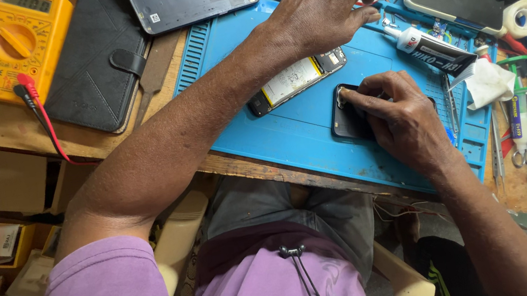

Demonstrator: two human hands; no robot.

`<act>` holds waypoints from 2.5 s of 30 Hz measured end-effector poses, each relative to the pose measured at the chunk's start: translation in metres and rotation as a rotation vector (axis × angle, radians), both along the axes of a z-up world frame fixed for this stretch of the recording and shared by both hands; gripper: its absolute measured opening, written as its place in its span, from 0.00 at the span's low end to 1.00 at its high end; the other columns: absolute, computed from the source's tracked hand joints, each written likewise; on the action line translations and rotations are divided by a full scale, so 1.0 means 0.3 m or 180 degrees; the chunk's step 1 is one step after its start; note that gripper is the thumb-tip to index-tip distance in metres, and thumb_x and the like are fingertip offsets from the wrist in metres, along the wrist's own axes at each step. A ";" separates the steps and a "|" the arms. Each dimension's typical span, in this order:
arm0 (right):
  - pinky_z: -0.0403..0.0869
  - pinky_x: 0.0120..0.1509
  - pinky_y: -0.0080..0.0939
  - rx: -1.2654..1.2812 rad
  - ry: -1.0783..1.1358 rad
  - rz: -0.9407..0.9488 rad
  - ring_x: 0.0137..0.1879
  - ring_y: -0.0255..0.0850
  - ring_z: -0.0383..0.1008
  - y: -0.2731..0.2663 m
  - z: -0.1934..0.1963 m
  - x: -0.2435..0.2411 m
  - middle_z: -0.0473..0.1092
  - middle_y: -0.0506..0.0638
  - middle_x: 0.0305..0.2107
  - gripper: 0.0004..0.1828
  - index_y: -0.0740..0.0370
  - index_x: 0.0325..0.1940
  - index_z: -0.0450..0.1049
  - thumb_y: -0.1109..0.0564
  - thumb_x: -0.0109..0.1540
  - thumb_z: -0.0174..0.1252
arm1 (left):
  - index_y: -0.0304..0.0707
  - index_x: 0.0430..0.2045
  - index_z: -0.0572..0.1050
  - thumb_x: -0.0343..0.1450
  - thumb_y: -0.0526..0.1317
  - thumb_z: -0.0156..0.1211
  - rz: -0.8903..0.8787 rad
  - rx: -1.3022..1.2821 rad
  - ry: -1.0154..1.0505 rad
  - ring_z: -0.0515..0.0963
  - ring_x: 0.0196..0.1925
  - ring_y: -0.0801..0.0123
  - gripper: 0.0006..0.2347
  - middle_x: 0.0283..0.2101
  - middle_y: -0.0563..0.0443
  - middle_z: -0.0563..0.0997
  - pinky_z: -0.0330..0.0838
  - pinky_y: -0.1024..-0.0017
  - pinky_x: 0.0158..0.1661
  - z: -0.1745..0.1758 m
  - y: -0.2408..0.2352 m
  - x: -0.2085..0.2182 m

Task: The person repairs a smartphone by prying open the back cover with a metal tool, applying adhesive around the camera module area, and reattaching the back cover. The person handles the phone, adhesive tube, and metal prying tool throughout the process.

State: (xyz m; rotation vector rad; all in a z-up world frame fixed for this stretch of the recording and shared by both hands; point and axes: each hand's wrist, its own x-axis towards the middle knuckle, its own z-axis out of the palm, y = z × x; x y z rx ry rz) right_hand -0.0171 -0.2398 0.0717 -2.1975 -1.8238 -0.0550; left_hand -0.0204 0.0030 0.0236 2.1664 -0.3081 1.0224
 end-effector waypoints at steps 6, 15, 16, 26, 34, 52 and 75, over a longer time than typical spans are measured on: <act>0.75 0.58 0.49 0.0186 -0.0055 0.0163 0.54 0.48 0.75 -0.024 -0.009 -0.002 0.74 0.52 0.49 0.22 0.54 0.57 0.78 0.70 0.61 0.61 | 0.40 0.32 0.79 0.66 0.36 0.75 0.0006 -0.0001 0.0096 0.86 0.41 0.66 0.08 0.38 0.52 0.82 0.82 0.71 0.40 0.001 -0.010 0.004; 0.71 0.54 0.48 0.0109 -0.0374 0.0134 0.49 0.46 0.75 -0.017 -0.013 -0.020 0.75 0.50 0.49 0.19 0.53 0.55 0.80 0.66 0.61 0.63 | 0.39 0.29 0.80 0.64 0.37 0.76 -0.0029 0.0069 0.0257 0.85 0.38 0.64 0.08 0.36 0.52 0.82 0.80 0.66 0.38 0.012 -0.008 0.002; 0.71 0.54 0.49 0.0104 -0.0393 0.0122 0.48 0.46 0.75 -0.017 -0.014 -0.022 0.75 0.49 0.49 0.19 0.53 0.55 0.80 0.66 0.61 0.64 | 0.39 0.30 0.80 0.65 0.37 0.76 -0.0041 0.0074 0.0265 0.85 0.38 0.64 0.08 0.36 0.52 0.82 0.80 0.66 0.38 0.011 -0.010 0.001; 0.72 0.58 0.50 0.0144 -0.0188 -0.0014 0.53 0.49 0.74 -0.017 -0.008 -0.027 0.74 0.52 0.49 0.23 0.56 0.58 0.79 0.69 0.60 0.61 | 0.39 0.31 0.80 0.65 0.38 0.76 -0.0081 0.0149 0.0334 0.85 0.38 0.63 0.09 0.35 0.51 0.83 0.79 0.64 0.37 0.034 -0.008 -0.016; 0.70 0.65 0.52 0.0355 0.0177 -0.0149 0.61 0.55 0.71 -0.060 0.064 -0.002 0.69 0.57 0.56 0.31 0.58 0.68 0.71 0.58 0.60 0.66 | 0.35 0.30 0.78 0.66 0.39 0.75 -0.0164 0.0214 0.0494 0.83 0.36 0.61 0.10 0.33 0.49 0.81 0.77 0.61 0.37 0.139 -0.012 -0.096; 0.70 0.51 0.55 0.0718 -0.0503 -0.1069 0.48 0.56 0.74 -0.127 0.119 -0.045 0.74 0.63 0.43 0.47 0.68 0.65 0.71 0.44 0.47 0.76 | 0.32 0.50 0.67 0.74 0.38 0.59 -0.0750 -0.2793 0.1665 0.83 0.37 0.72 0.14 0.41 0.45 0.81 0.84 0.73 0.30 0.048 -0.277 -0.238; 0.62 0.30 0.25 0.1385 0.3093 -0.1671 0.27 0.24 0.65 -0.064 -0.040 0.198 0.73 0.41 0.24 0.14 0.67 0.45 0.77 0.55 0.62 0.68 | 0.36 0.49 0.75 0.74 0.40 0.57 -0.0925 -0.1778 0.2345 0.79 0.31 0.77 0.12 0.35 0.52 0.81 0.76 0.75 0.29 0.052 -0.249 -0.114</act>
